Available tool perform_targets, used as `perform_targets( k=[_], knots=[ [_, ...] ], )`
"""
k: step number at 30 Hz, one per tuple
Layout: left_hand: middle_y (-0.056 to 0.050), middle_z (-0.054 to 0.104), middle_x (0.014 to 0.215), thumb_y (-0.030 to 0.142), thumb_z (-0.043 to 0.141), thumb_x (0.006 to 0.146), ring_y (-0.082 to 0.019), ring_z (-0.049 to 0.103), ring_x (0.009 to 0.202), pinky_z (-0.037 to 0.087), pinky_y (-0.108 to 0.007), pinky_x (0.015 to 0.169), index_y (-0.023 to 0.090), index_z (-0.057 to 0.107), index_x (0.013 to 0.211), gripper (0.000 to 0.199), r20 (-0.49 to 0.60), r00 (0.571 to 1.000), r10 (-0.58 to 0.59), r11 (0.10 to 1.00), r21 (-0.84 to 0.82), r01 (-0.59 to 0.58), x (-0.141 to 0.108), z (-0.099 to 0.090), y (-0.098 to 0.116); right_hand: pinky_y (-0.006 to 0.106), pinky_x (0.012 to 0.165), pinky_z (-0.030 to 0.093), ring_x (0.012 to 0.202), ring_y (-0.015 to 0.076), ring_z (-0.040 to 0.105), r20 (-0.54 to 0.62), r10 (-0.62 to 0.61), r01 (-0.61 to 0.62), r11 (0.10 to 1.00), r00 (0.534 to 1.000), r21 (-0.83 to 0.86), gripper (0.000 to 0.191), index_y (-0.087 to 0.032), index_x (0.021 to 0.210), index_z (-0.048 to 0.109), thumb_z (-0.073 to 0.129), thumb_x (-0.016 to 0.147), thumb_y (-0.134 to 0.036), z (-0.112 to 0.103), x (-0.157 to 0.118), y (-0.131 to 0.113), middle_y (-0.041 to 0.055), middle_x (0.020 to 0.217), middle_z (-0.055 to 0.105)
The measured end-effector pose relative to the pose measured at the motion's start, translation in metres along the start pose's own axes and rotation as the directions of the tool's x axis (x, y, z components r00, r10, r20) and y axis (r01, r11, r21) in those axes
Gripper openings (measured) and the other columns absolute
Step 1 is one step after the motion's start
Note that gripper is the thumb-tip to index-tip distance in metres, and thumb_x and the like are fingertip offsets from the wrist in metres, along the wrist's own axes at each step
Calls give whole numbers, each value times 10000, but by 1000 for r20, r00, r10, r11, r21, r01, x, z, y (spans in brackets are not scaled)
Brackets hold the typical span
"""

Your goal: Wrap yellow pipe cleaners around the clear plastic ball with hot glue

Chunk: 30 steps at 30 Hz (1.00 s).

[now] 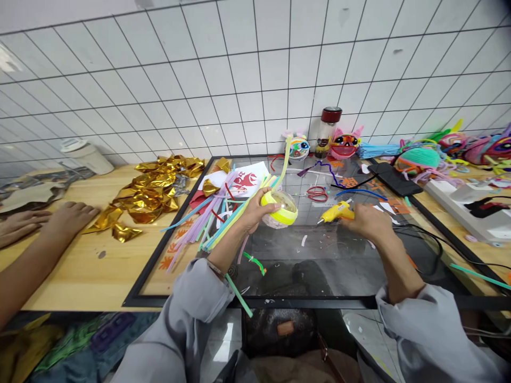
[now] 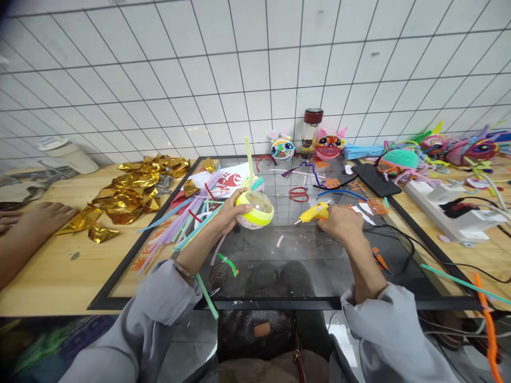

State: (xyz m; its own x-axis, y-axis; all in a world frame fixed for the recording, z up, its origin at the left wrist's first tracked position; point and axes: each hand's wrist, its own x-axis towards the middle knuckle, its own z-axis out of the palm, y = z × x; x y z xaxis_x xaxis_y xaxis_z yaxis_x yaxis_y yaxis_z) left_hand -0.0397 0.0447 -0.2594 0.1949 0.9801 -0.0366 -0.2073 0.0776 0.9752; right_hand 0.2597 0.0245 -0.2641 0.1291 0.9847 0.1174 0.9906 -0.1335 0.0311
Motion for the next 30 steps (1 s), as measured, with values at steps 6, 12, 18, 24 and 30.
perform_targets(
  k=[6, 12, 18, 24, 30],
  knots=[
    [3, 652, 974, 257, 840, 482, -138, 622, 876, 482, -259, 821, 185, 525, 1099, 697, 67, 998, -15, 999, -33, 17, -3, 3, -1, 335, 486, 415, 611, 291, 669, -38, 7, -1, 989, 999, 149, 252, -212, 704, 665, 705, 652, -456, -3, 3, -3, 80, 626, 662],
    [-7, 648, 937, 311, 866, 492, -148, 607, 855, 482, -279, 824, 179, 530, 1121, 726, 140, 990, -9, 1000, 10, 8, -7, 9, 0, 353, 662, 494, 763, 253, 650, -403, 173, 81, 837, 899, 541, 339, -193, 887, 644, 648, 667, -451, -13, -8, -21, 92, 854, 703],
    [-19, 627, 1017, 323, 862, 493, -163, 589, 907, 471, -274, 825, 186, 539, 1112, 711, 158, 987, 10, 996, 87, -24, -13, 16, 0, 331, 632, 503, 677, 209, 632, -532, 216, 216, 743, 819, 633, 352, -214, 916, 589, 652, 688, -475, -11, -23, -43, 52, 816, 688],
    [-8, 602, 986, 308, 850, 521, -159, 568, 885, 465, -269, 805, 186, 541, 1113, 679, 151, 986, 65, 966, 237, -100, -19, 20, 0, 324, 597, 509, 629, 197, 640, -557, 199, 292, 684, 807, 669, 352, -208, 890, 575, 664, 682, -478, -8, -29, -53, 42, 784, 690],
    [-17, 594, 1029, 312, 852, 529, -158, 562, 897, 467, -267, 820, 178, 549, 1126, 683, 178, 981, 77, 946, 298, -128, -21, 23, 2, 317, 598, 522, 612, 181, 636, -575, 204, 317, 667, 792, 674, 336, -209, 911, 585, 675, 709, -462, -8, -32, -58, 36, 803, 698]
  ],
)
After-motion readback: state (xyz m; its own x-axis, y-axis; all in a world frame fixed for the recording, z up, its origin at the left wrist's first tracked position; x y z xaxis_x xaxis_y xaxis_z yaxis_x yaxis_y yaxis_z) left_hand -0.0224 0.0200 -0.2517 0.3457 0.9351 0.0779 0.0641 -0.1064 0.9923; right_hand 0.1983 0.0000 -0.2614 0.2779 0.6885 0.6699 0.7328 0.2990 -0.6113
